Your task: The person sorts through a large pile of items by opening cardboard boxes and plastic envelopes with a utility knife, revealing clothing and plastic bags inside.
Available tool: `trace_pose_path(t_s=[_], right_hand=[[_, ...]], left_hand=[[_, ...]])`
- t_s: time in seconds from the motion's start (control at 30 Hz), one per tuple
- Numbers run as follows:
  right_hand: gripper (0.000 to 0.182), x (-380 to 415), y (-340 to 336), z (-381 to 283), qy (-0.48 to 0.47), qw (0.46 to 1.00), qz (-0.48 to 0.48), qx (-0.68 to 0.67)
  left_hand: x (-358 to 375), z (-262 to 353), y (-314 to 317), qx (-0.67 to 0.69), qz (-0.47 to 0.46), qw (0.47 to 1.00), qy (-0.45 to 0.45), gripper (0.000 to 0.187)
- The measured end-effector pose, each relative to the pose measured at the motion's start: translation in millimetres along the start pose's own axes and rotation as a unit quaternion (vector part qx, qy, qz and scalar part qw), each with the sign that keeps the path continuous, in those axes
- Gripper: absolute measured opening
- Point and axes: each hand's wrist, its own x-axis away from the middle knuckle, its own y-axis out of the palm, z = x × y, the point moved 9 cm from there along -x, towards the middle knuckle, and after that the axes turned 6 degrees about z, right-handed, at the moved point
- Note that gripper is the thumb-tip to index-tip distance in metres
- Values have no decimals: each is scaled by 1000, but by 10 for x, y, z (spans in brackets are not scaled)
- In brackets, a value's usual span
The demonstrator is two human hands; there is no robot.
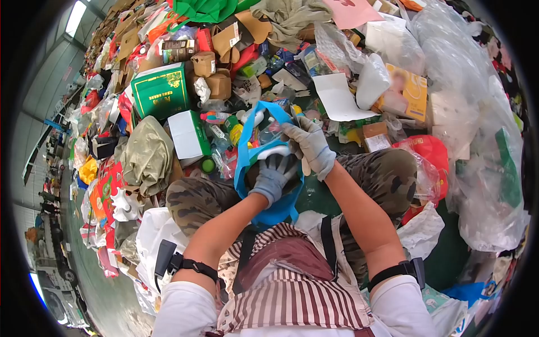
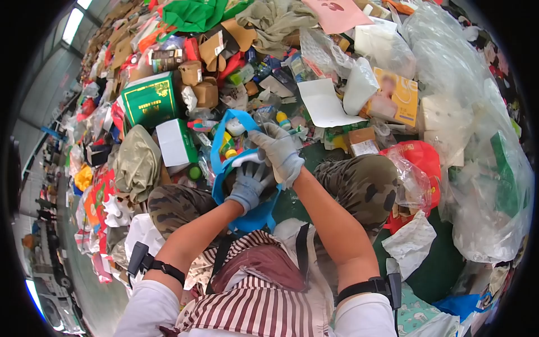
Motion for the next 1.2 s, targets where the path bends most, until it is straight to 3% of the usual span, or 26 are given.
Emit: trace_pose_path(t_s=[0.03,0.07,0.1,0.17,0.2,0.23,0.27,0.37,0.43,0.57,0.6,0.63,0.73,0.9,0.97,1.03,1.1,1.13,1.2], right_hand=[[13,-13,-18,-9,-2,1000,4,-4],[12,-15,-24,-12,-6,1000,6,-10],[11,-8,-28,-7,-10,1000,8,-15],[12,-6,-19,23,-13,1000,9,-15],[12,-14,2,27,-17,1000,6,-12],[13,-19,22,19,-22,1000,2,-10],[14,-10,13,7,-15,1000,15,-4],[15,-27,-10,4,-7,999,27,-23],[15,-30,-23,12,-11,999,26,-18],[15,15,-13,-1,-16,1000,13,1],[15,26,-25,-1,-17,1000,14,2],[15,33,-43,8,-15,1000,18,-8],[16,-7,-97,25,-17,999,16,-31],[17,-16,-108,53,-11,1000,6,-24],[17,-59,-116,122,-12,1000,10,25],[14,-142,-178,191,-25,998,28,52],[11,-187,-251,247,-35,995,50,75],[10,-205,-303,232,-48,994,67,69],[8,-291,-402,260,-87,990,90,63]], left_hand=[[30,4,-25,28,-8,1000,5,83],[75,-94,-25,128,-57,988,-61,81],[92,-104,-6,128,-60,988,-56,81],[103,-101,-39,111,-8,994,-10,76],[111,-45,-10,71,24,995,60,71],[84,-109,99,70,24,995,60,71],[37,-179,225,155,-19,987,44,69],[-19,-326,241,223,-79,972,-5,66],[-37,-316,-225,141,19,990,16,68],[-294,-470,-188,127,-3,992,10,80],[-373,-566,-127,242,7,970,-15,86],[-376,-542,-141,242,7,970,-14,86],[-375,-721,-40,69,10,990,-121,88],[-225,-791,53,67,44,982,-170,89],[-239,-812,82,122,-3,980,-159,84],[-174,-738,-317,141,32,983,-115,82],[-65,-547,-891,133,-10,990,-36,80],[32,-546,-1109,145,73,987,-3,81],[201,-640,-1570,203,88,975,2,83]])
